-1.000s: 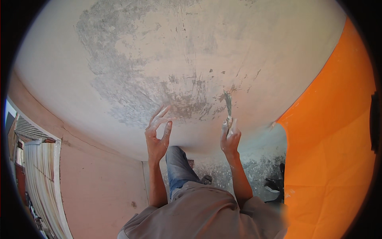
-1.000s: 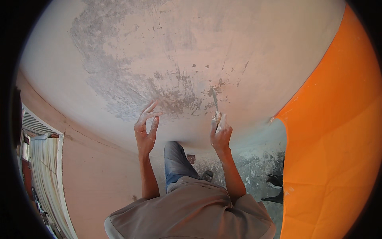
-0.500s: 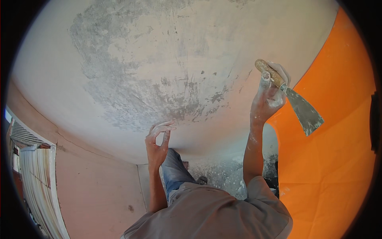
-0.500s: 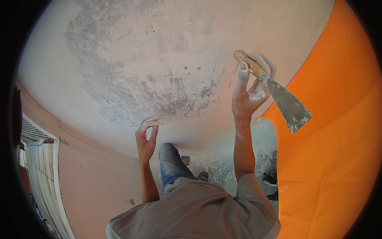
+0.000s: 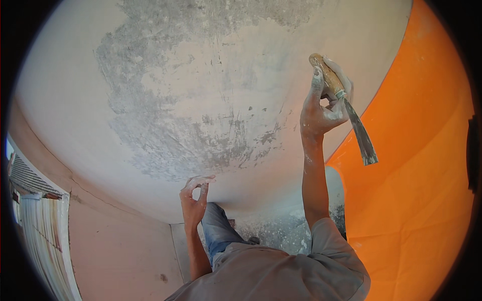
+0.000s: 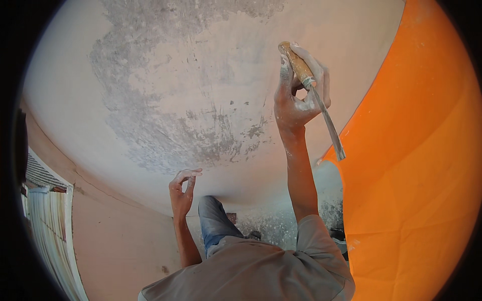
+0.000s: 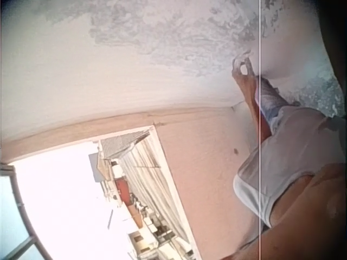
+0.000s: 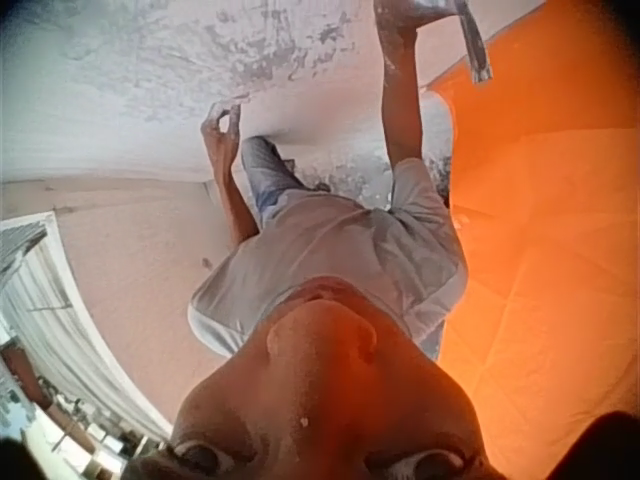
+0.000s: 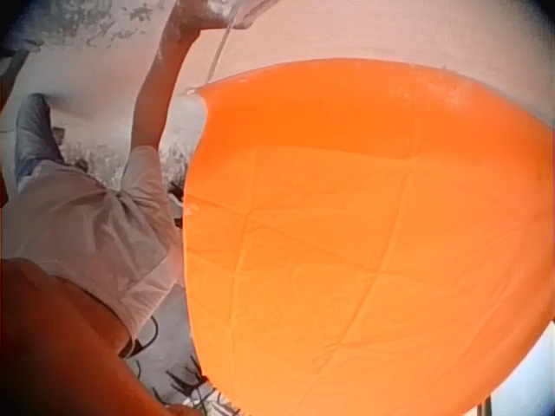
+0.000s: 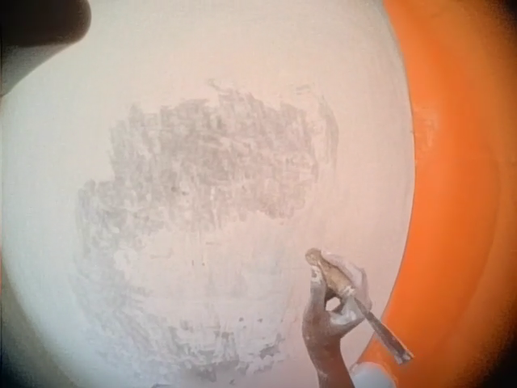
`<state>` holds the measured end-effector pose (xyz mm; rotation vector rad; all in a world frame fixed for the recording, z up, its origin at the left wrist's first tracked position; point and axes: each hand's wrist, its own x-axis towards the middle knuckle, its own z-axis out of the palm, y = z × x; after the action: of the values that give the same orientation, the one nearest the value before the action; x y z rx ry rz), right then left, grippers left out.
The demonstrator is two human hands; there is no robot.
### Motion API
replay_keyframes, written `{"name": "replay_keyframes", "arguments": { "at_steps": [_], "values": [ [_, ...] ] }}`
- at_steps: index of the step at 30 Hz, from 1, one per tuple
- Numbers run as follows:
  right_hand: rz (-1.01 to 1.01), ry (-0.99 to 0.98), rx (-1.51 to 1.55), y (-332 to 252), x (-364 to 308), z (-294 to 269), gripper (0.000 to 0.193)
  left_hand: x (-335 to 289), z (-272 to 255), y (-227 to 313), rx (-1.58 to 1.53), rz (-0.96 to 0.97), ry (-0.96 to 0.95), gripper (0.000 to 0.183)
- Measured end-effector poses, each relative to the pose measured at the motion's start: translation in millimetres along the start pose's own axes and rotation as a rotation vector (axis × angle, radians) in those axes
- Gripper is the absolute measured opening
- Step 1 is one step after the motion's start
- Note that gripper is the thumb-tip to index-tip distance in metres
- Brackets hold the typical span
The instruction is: The recorder is patching a wall using a putty knife.
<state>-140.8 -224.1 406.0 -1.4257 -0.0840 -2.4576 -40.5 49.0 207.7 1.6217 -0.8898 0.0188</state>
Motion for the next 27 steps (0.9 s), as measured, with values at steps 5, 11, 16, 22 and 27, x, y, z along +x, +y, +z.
{"name": "replay_keyframes", "arguments": {
  "at_steps": [5,11,16,22,27],
  "values": [
    [0.096,-0.247,-0.189,15,-1,-8,0.020,-10,-3,0,0.012,-0.025,-0.031,0.015],
    [0.147,-0.233,-0.167,2,27,0,0.026,-8,4,-3,0.033,-0.039,-0.084,0.017],
    [0.182,-0.038,0.009,-1,80,20,0.018,-11,16,4,0.080,0.033,-0.188,0.019],
    [-0.177,-0.251,-0.410,19,102,49,0.043,-20,26,10,0.059,0.031,-0.263,0.020],
    [-0.041,-0.209,-0.376,17,95,54,0.044,-22,22,8,0.060,0.030,-0.270,0.020]
  ]
}}
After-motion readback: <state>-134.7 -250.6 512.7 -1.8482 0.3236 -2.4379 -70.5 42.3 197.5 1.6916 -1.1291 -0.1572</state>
